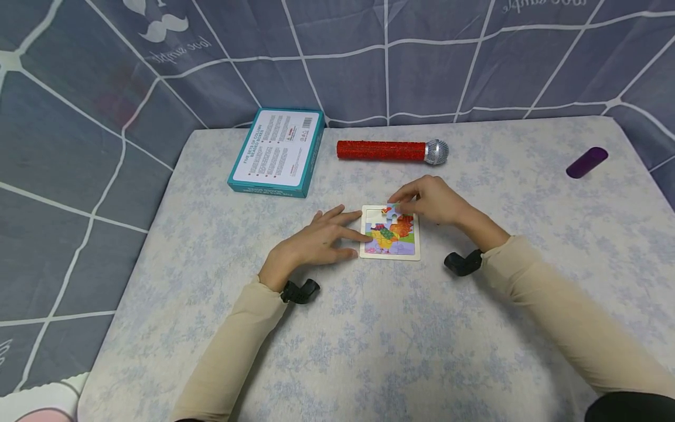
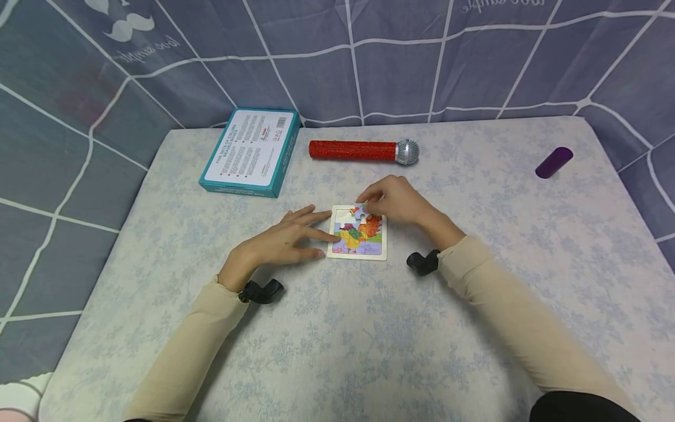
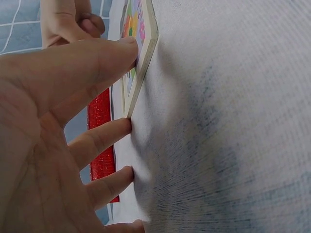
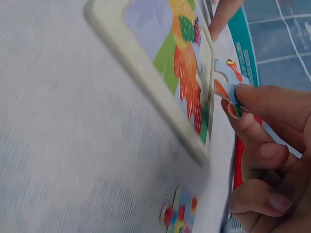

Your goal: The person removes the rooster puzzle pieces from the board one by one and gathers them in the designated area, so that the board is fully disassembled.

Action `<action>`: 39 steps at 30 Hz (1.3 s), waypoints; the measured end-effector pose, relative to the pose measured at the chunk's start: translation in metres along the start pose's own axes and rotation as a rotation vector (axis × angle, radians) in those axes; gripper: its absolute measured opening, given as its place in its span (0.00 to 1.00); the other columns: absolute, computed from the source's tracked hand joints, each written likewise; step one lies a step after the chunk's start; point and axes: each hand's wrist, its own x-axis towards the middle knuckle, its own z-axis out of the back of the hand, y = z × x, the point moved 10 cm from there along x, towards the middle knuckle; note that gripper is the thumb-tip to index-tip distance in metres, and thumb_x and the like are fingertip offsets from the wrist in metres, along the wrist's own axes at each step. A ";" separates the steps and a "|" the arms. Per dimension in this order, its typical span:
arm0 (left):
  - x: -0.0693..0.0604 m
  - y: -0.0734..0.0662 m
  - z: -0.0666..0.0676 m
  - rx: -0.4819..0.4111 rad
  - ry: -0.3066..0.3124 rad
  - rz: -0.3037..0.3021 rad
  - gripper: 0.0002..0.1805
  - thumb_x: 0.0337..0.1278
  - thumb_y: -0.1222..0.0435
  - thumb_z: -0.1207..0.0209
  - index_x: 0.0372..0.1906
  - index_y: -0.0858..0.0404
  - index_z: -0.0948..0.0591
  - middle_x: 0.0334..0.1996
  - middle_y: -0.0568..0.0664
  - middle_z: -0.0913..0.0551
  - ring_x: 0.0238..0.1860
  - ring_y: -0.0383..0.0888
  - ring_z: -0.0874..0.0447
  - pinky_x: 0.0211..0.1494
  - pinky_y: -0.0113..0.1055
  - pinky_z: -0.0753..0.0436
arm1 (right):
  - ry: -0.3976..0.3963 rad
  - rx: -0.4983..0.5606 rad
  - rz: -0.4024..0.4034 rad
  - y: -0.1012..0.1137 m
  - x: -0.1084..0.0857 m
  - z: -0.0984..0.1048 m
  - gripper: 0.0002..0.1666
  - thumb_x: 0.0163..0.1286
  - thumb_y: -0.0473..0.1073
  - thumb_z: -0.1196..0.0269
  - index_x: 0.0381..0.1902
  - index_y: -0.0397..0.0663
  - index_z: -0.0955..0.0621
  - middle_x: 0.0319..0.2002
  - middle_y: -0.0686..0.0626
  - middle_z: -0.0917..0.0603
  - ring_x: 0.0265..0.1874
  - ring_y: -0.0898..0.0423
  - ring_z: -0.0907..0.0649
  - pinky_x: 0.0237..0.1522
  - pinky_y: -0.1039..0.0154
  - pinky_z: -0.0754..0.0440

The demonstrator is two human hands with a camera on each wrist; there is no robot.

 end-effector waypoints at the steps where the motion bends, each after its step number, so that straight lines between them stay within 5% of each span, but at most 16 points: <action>1: 0.000 0.000 0.000 0.000 -0.001 0.002 0.22 0.63 0.55 0.39 0.62 0.44 0.20 0.77 0.47 0.44 0.78 0.55 0.62 0.72 0.65 0.62 | -0.003 0.010 -0.015 -0.004 -0.001 0.002 0.13 0.65 0.34 0.37 0.47 0.46 0.13 0.36 0.47 0.13 0.20 0.55 0.26 0.20 0.63 0.30; 5: 0.000 0.000 0.000 -0.001 -0.003 0.006 0.22 0.63 0.55 0.39 0.62 0.44 0.20 0.77 0.47 0.44 0.78 0.55 0.62 0.72 0.64 0.62 | -0.017 0.039 -0.066 -0.017 -0.010 0.013 0.11 0.65 0.36 0.34 0.45 0.47 0.12 0.34 0.48 0.13 0.20 0.56 0.26 0.21 0.65 0.31; 11: -0.001 -0.001 0.000 0.003 -0.009 0.001 0.21 0.63 0.56 0.39 0.62 0.45 0.19 0.76 0.48 0.44 0.78 0.55 0.62 0.73 0.64 0.61 | -0.051 0.070 -0.136 -0.041 -0.026 0.030 0.12 0.66 0.40 0.34 0.47 0.46 0.12 0.39 0.49 0.11 0.35 0.56 0.20 0.32 0.66 0.27; 16: -0.001 -0.001 0.000 0.006 -0.010 0.003 0.21 0.63 0.56 0.39 0.62 0.45 0.19 0.77 0.48 0.44 0.78 0.55 0.62 0.73 0.63 0.62 | -0.069 0.076 -0.206 -0.064 -0.041 0.045 0.17 0.66 0.49 0.32 0.50 0.48 0.13 0.48 0.49 0.13 0.44 0.59 0.22 0.41 0.66 0.24; 27: -0.001 -0.001 0.000 0.011 -0.009 0.006 0.21 0.63 0.56 0.38 0.61 0.45 0.19 0.77 0.48 0.44 0.78 0.56 0.62 0.73 0.64 0.61 | -0.074 0.048 -0.318 -0.099 -0.067 0.063 0.23 0.64 0.56 0.32 0.51 0.49 0.13 0.51 0.48 0.14 0.53 0.57 0.26 0.47 0.64 0.28; 31: -0.001 -0.002 0.000 0.014 -0.008 0.002 0.21 0.62 0.56 0.38 0.61 0.45 0.19 0.76 0.48 0.44 0.78 0.56 0.62 0.72 0.64 0.62 | -0.084 0.001 -0.307 -0.101 -0.069 0.065 0.22 0.66 0.55 0.33 0.50 0.49 0.13 0.56 0.44 0.17 0.52 0.57 0.26 0.43 0.69 0.28; 39: 0.000 -0.003 0.001 0.007 -0.006 0.006 0.21 0.62 0.57 0.38 0.61 0.45 0.19 0.76 0.49 0.43 0.78 0.55 0.61 0.73 0.63 0.62 | -0.138 -0.054 -0.253 -0.094 -0.069 0.068 0.16 0.65 0.51 0.31 0.46 0.49 0.11 0.47 0.48 0.13 0.38 0.59 0.25 0.34 0.68 0.28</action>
